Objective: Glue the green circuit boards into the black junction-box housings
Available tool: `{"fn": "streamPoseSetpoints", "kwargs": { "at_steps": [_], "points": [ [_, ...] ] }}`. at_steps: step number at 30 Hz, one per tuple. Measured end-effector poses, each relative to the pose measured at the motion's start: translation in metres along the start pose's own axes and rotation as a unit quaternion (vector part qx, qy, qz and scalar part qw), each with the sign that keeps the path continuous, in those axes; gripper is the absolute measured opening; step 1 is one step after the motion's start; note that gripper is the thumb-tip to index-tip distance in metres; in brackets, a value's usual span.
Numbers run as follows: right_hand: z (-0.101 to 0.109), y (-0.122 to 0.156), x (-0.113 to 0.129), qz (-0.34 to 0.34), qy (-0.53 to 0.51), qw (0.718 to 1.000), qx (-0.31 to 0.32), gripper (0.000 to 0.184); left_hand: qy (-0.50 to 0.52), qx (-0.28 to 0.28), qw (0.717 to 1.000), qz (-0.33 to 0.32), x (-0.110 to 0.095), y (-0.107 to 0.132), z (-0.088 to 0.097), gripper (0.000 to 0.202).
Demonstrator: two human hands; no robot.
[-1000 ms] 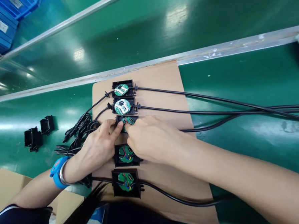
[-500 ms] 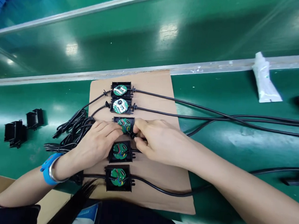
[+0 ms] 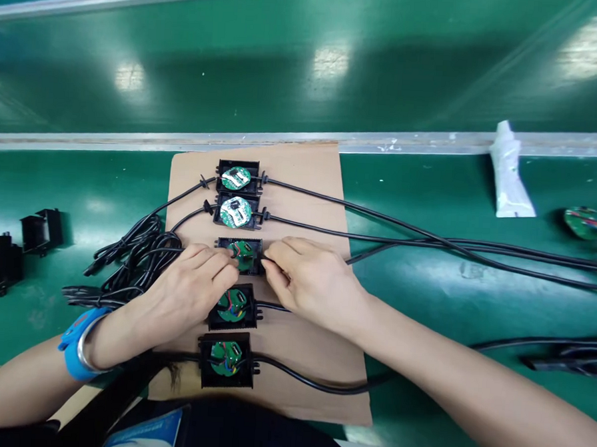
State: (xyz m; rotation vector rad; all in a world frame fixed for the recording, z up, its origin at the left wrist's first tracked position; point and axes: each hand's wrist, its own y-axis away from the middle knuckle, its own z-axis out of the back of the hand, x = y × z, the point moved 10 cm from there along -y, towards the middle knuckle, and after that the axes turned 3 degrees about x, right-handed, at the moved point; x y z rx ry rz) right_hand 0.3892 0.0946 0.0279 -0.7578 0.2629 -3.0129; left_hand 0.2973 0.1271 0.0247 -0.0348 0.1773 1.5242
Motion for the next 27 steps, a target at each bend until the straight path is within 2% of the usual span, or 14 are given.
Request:
{"fn": "streamPoseSetpoints", "kwargs": {
  "at_steps": [5,9,12,14,17,22,27],
  "points": [
    [-0.014,0.000,-0.003,0.005,0.079,0.996,0.043,0.025,-0.019,-0.008,1.000,0.007,-0.001,-0.001,0.002,0.033],
    [-0.021,-0.009,0.008,0.028,0.133,0.986,0.097,0.025,-0.025,-0.005,1.000,0.011,-0.002,-0.006,0.005,0.047],
    [-0.029,-0.014,0.017,0.045,0.188,0.971,0.143,0.024,-0.023,0.015,0.999,0.026,0.000,-0.014,0.005,0.042],
    [-0.030,-0.013,0.019,0.041,0.218,0.964,0.147,0.024,-0.016,0.029,0.999,0.036,0.002,-0.017,0.003,0.038],
    [-0.028,-0.005,0.017,0.049,0.212,0.970,0.108,0.025,-0.006,0.039,0.998,0.041,0.004,-0.015,-0.001,0.043],
    [-0.013,0.007,-0.001,0.030,0.100,0.994,-0.006,0.026,-0.034,0.025,0.998,0.035,0.004,-0.006,-0.004,0.056],
    [-0.010,0.005,-0.003,0.022,0.027,0.999,-0.032,0.029,-0.093,0.033,0.995,0.025,-0.004,-0.009,-0.004,0.053]
  ]
}}
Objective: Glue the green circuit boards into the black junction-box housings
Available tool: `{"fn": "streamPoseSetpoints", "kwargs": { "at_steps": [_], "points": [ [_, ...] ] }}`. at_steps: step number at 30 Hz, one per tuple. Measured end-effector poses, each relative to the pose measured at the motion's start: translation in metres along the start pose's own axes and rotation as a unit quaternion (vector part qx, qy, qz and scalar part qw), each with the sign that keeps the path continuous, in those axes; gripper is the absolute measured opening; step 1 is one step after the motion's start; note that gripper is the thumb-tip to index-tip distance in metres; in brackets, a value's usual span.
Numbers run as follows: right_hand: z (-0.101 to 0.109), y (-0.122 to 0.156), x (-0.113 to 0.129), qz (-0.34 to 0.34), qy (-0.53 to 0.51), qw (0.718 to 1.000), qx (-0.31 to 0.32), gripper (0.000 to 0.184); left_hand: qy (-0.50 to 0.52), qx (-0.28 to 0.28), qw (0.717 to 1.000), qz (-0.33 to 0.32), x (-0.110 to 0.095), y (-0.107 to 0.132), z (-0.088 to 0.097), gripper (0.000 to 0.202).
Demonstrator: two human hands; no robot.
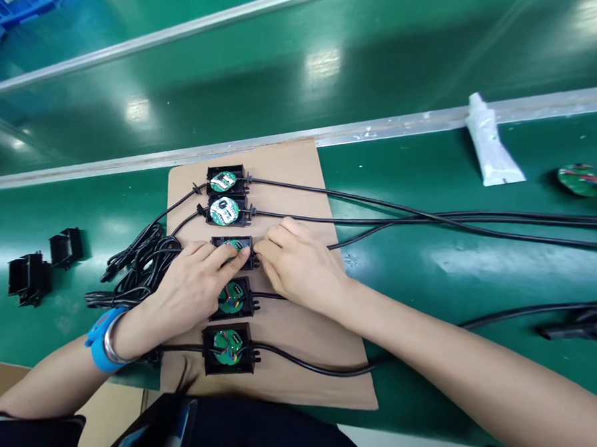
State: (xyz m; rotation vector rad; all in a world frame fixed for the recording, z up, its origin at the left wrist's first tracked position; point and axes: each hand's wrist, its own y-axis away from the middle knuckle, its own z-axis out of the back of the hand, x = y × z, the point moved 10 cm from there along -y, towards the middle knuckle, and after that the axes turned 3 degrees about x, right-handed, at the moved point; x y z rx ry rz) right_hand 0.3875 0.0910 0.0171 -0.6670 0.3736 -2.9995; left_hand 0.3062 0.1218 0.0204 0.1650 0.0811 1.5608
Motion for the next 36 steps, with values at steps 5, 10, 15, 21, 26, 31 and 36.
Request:
{"fn": "streamPoseSetpoints", "kwargs": {
  "at_steps": [5,10,15,21,26,31,36],
  "points": [
    [-0.008,-0.004,-0.002,0.013,-0.007,1.000,0.010,0.032,-0.007,0.034,0.999,0.006,-0.005,-0.012,-0.003,0.043],
    [-0.013,-0.002,-0.012,0.018,-0.039,0.999,0.004,0.029,0.030,0.034,0.998,0.034,0.000,-0.009,-0.002,0.049],
    [0.002,0.005,-0.008,0.022,-0.037,0.999,-0.005,0.025,0.145,-0.071,0.985,0.062,0.032,0.020,0.019,0.044],
    [0.003,-0.006,0.042,0.032,0.049,0.998,-0.026,0.032,0.160,-0.068,0.978,0.114,0.073,0.030,0.002,0.019],
    [-0.026,-0.024,0.065,0.035,0.109,0.992,0.044,0.040,0.155,-0.055,0.983,0.083,0.068,0.016,-0.007,0.024],
    [-0.030,-0.033,0.062,0.040,0.090,0.992,0.077,0.039,0.176,-0.049,0.981,0.062,0.065,0.012,-0.011,0.025],
    [-0.011,-0.028,0.051,0.037,-0.038,0.997,0.054,0.033,0.216,-0.053,0.973,0.057,0.076,0.014,0.000,0.018]
  ]
}}
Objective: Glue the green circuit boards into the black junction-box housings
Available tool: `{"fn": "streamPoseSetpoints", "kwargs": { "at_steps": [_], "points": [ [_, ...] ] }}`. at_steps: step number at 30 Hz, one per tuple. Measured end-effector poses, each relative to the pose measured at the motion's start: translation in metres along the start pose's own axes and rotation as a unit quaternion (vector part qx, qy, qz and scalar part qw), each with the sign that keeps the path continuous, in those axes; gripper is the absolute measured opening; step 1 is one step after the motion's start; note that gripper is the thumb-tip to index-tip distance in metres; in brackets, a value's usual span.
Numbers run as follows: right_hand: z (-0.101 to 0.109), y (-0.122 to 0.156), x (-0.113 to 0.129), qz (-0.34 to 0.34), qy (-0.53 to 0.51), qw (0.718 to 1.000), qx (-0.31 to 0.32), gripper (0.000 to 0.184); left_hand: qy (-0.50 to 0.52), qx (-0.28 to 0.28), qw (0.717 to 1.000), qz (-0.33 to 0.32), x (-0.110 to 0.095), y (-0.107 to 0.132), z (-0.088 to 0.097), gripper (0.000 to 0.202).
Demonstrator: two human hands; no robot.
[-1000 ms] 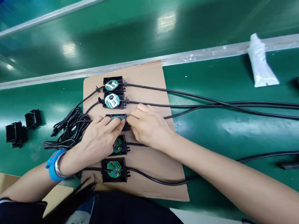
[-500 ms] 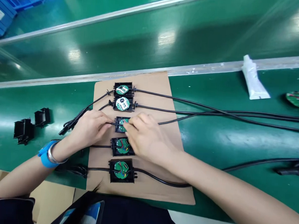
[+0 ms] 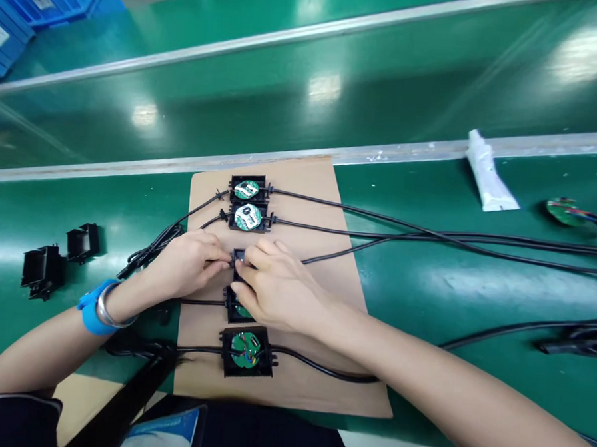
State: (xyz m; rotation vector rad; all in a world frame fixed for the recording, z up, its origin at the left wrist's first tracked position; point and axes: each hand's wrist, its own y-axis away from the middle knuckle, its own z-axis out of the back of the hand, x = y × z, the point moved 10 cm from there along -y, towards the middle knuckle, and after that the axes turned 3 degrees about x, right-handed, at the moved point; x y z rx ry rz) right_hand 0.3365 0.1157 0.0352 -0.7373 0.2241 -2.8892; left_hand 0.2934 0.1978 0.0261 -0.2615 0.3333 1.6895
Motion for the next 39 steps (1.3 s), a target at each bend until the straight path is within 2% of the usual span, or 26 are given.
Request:
{"fn": "streamPoseSetpoints", "kwargs": {
  "at_steps": [2,4,7,9,11,13,16,18,19,21,25,30,39],
  "points": [
    [0.017,0.004,-0.021,-0.021,-0.021,0.998,-0.049,0.029,-0.014,-0.029,0.999,0.030,0.012,-0.003,0.015,0.016],
    [0.032,0.006,-0.054,-0.072,0.011,0.993,-0.096,0.026,-0.068,-0.047,0.992,0.091,0.032,-0.007,0.026,0.017],
    [0.027,0.004,-0.099,-0.135,0.039,0.987,-0.083,0.024,-0.121,0.007,0.980,0.156,0.057,-0.009,0.018,0.020],
    [0.020,0.003,-0.110,-0.133,0.016,0.989,-0.070,0.020,-0.114,0.028,0.978,0.171,0.065,-0.006,0.013,0.007],
    [0.023,0.006,-0.105,-0.110,0.002,0.990,-0.092,0.016,-0.090,0.018,0.979,0.181,0.068,-0.001,0.015,0.009],
    [0.037,0.012,-0.091,-0.080,0.009,0.988,-0.131,0.015,-0.034,0.018,0.980,0.194,0.067,0.005,0.018,0.009],
    [0.060,0.023,-0.066,-0.045,0.028,0.985,-0.163,0.023,0.162,0.035,0.969,0.184,0.055,0.013,0.020,0.007],
    [0.071,0.025,-0.052,-0.025,0.035,0.987,-0.156,0.034,0.283,0.012,0.946,0.155,0.042,0.014,0.029,0.017],
    [0.074,0.024,-0.045,-0.017,0.037,0.989,-0.143,0.040,0.309,-0.009,0.940,0.147,0.037,0.014,0.035,0.023],
    [0.072,0.019,-0.036,-0.005,0.041,0.994,-0.105,0.047,0.294,-0.043,0.944,0.146,0.034,0.013,0.046,0.029],
    [0.055,0.001,-0.033,-0.020,0.057,0.998,-0.027,0.045,0.203,-0.080,0.962,0.167,0.040,-0.001,0.051,0.022],
    [0.028,-0.018,-0.049,-0.087,0.051,0.993,0.068,0.039,0.153,-0.086,0.971,0.160,0.045,-0.022,0.043,0.015],
    [0.006,-0.032,-0.064,-0.106,0.003,0.983,0.148,0.040,0.133,-0.081,0.974,0.166,0.053,-0.029,0.027,0.015]
  ]
}}
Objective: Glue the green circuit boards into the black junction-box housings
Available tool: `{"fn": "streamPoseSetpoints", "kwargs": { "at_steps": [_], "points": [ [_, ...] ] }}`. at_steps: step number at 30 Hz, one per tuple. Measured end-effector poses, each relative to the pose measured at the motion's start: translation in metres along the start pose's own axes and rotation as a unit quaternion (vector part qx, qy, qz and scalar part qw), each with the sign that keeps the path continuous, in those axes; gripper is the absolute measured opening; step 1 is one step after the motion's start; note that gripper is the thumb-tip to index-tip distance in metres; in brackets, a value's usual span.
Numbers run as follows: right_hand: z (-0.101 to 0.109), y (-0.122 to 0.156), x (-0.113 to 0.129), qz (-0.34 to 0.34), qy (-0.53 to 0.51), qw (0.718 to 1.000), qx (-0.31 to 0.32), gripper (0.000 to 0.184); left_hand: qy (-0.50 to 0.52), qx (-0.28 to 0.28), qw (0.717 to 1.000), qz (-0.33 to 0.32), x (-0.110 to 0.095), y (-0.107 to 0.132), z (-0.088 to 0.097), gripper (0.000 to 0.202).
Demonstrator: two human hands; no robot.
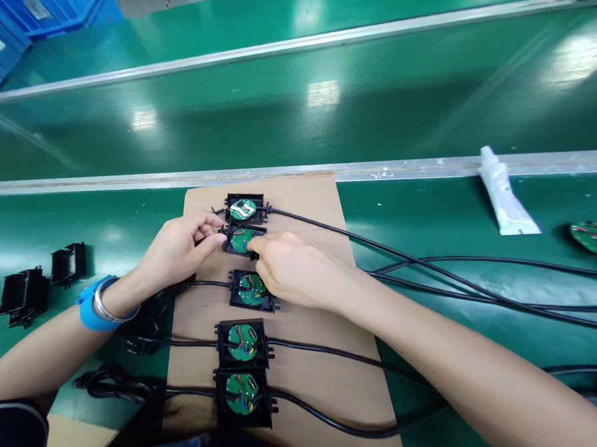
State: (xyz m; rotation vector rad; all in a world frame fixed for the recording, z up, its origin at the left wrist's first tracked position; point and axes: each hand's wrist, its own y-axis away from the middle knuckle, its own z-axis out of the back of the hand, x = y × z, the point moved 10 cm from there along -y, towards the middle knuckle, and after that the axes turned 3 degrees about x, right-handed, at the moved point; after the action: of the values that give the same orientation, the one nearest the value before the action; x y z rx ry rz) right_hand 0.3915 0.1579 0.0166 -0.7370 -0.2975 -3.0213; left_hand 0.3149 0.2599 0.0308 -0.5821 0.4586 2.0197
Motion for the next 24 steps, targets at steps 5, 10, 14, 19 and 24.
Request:
{"fn": "streamPoseSetpoints", "kwargs": {
  "at_steps": [5,10,14,19,24],
  "points": [
    [-0.002,-0.005,-0.003,-0.025,0.019,0.999,0.015,0.043,0.029,0.000,1.000,0.004,0.008,-0.001,-0.003,0.016],
    [-0.005,-0.010,-0.004,-0.047,0.093,0.994,0.043,0.048,0.064,0.017,0.998,0.002,0.014,-0.002,-0.006,0.015],
    [-0.003,-0.012,-0.007,-0.055,0.134,0.988,0.050,0.049,0.093,0.042,0.995,0.007,0.019,-0.004,-0.011,0.016],
    [-0.002,-0.013,-0.011,-0.066,0.149,0.983,0.080,0.047,0.097,0.060,0.994,-0.002,0.019,-0.005,-0.015,0.019],
    [-0.001,-0.015,-0.015,-0.069,0.152,0.983,0.080,0.046,0.031,0.061,0.998,-0.001,0.014,-0.004,-0.020,0.031]
  ]
}}
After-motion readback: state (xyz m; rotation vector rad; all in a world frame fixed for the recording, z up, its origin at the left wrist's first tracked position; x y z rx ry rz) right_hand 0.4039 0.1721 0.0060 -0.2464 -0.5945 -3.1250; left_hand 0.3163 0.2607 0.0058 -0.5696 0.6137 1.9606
